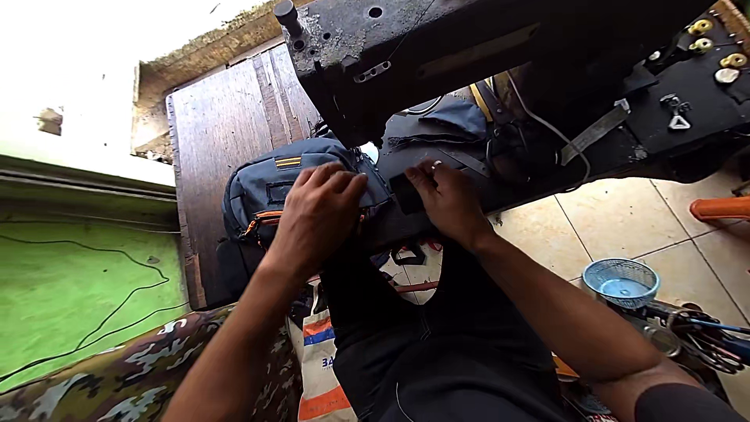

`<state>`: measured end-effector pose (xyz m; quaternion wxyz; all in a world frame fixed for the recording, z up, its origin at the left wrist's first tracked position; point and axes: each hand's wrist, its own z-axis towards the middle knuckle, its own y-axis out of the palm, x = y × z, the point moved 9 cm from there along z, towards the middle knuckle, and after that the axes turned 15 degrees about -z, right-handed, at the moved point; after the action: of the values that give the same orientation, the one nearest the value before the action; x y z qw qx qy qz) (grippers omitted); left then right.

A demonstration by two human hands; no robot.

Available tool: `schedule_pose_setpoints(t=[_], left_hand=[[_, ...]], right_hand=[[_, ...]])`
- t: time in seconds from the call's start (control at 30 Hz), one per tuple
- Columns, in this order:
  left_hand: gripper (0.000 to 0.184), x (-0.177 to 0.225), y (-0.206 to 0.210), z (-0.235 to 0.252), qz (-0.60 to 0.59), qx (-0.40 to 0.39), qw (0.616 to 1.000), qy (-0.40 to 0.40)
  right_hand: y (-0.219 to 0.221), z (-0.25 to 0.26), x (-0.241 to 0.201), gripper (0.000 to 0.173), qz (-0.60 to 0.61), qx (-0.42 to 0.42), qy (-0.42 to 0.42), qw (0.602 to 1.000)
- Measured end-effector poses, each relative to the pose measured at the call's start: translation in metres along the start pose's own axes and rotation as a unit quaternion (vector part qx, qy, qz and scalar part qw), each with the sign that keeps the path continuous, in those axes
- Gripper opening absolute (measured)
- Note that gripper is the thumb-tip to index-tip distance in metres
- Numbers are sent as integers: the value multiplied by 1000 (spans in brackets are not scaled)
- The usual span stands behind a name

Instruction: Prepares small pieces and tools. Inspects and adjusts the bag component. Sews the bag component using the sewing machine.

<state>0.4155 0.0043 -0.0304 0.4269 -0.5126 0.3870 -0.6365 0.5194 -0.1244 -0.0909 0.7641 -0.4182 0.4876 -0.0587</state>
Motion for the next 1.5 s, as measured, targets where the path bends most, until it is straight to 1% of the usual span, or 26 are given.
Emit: schedule_pose_setpoints(t=[0.03,0.1,0.17,0.27,0.4,0.47,0.53,0.6,0.7,0.77,0.8,0.87,0.93,0.97,1.07,1.17,1.33,1.4,1.5], left_hand=[[27,-12,3,5,-2,-35,999,27],[32,-31,10,9,-8,-87,995,55],[35,-39,14,8,-8,-102,992,67],[36,-44,18,3,3,-92,993,73],[41,-56,20,-7,19,-78,996,42],[40,-64,16,-10,-11,-54,998,36],[37,-67,14,-14,-51,-23,998,36],[33,-67,13,-16,-72,-8,997,31],[31,-62,11,-21,-86,-10,996,27],[31,-59,10,-30,-89,-14,996,26],[32,-58,9,-34,-91,-10,995,27],[36,-57,9,-36,-86,-4,996,27],[45,-56,10,-34,-67,-11,998,16],[46,-56,10,-33,-53,-19,998,8],[37,-52,7,-38,3,-60,998,-4],[27,-55,1,-45,38,-84,996,-10],[27,-72,-2,-48,10,-119,993,14],[29,-78,-2,-41,4,-132,991,9],[43,-83,9,-31,11,-126,991,-39]], right_hand=[[8,13,-5,30,7,5,-7,1000],[24,31,-19,29,26,25,-29,999],[37,31,-30,28,19,28,-50,998],[53,14,-39,24,-78,3,-100,992],[74,5,-47,25,-213,19,-124,969],[78,5,-50,24,-248,20,-136,959],[79,6,-51,24,-252,15,-139,958],[76,10,-48,27,-227,0,-137,964],[64,11,-46,27,-158,-24,-166,973],[62,7,-53,33,-141,-53,-190,970],[66,4,-56,37,-147,-73,-202,966],[80,-2,-62,45,-198,-109,-222,949],[91,-6,-65,51,-273,-140,-228,924],[95,-7,-67,53,-306,-157,-226,911],[101,-12,-71,55,-356,-195,-219,887],[102,-13,-74,55,-375,-208,-208,879],[105,-14,-74,56,-381,-226,-205,873],[104,-15,-73,56,-381,-228,-205,872],[104,-14,-73,57,-389,-234,-203,867]])
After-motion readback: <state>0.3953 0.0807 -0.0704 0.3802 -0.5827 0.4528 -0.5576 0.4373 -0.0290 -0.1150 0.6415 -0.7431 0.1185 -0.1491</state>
